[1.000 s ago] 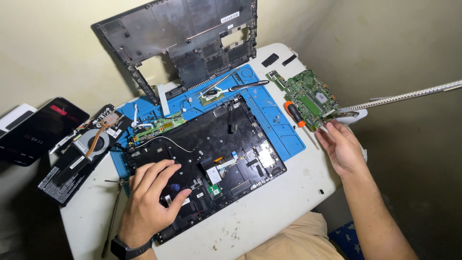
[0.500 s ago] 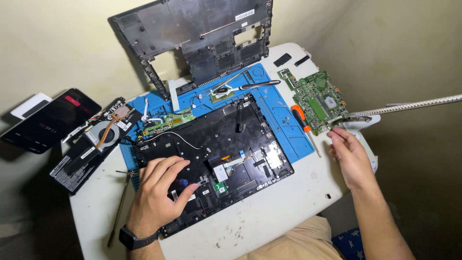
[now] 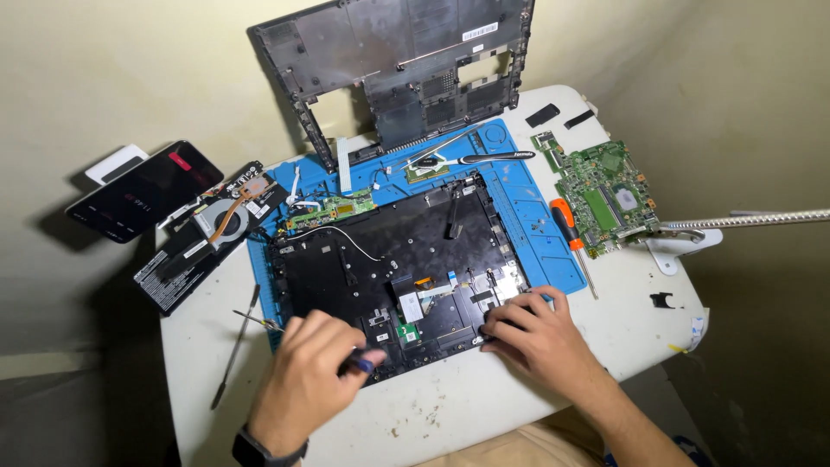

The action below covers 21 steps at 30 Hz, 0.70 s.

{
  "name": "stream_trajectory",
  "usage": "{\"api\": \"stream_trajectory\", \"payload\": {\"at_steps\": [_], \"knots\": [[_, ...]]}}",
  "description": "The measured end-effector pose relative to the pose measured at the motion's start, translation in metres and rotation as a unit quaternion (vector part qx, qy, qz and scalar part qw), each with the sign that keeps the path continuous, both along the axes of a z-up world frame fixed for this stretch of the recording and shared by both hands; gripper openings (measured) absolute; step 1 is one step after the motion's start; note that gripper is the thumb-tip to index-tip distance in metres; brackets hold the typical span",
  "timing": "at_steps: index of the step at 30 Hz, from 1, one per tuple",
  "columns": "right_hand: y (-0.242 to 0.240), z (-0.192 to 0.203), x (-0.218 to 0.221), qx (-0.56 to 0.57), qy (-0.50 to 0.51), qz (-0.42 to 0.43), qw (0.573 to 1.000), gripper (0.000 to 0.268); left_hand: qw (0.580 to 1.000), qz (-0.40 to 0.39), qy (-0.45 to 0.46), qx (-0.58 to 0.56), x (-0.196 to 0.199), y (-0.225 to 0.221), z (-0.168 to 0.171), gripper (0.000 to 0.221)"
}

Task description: Disassembling a laptop to remove the motherboard and access the screen assembly

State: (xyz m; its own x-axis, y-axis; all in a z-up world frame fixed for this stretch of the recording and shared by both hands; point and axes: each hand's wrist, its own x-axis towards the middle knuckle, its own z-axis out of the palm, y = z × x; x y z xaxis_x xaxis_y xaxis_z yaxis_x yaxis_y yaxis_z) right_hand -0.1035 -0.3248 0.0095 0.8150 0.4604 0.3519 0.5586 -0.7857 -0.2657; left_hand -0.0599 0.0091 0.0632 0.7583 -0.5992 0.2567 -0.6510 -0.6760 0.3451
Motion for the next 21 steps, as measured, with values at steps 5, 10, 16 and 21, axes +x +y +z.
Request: {"api": "stream_trajectory", "payload": {"at_steps": [5,10,16,21], "knots": [[-0.001,-0.004,-0.002,0.042,-0.056,0.013,0.997,0.018,0.999,-0.018,-0.042,0.018,-0.043,-0.025,-0.018,0.035],[-0.001,0.009,-0.001,0.046,-0.116,-0.004,0.992,0.019,0.995,0.034,-0.084,0.051,-0.057,-0.03,-0.031,0.031],[-0.002,0.02,0.007,0.074,-0.189,-0.047,0.978,0.016,0.967,0.062,-0.246,-0.009,-0.048,-0.036,0.007,0.018],[-0.028,-0.023,0.034,0.353,-0.277,-0.043,0.892,0.09,0.944,0.087,-0.319,0.014,-0.037,-0.036,0.036,0.027]]}}
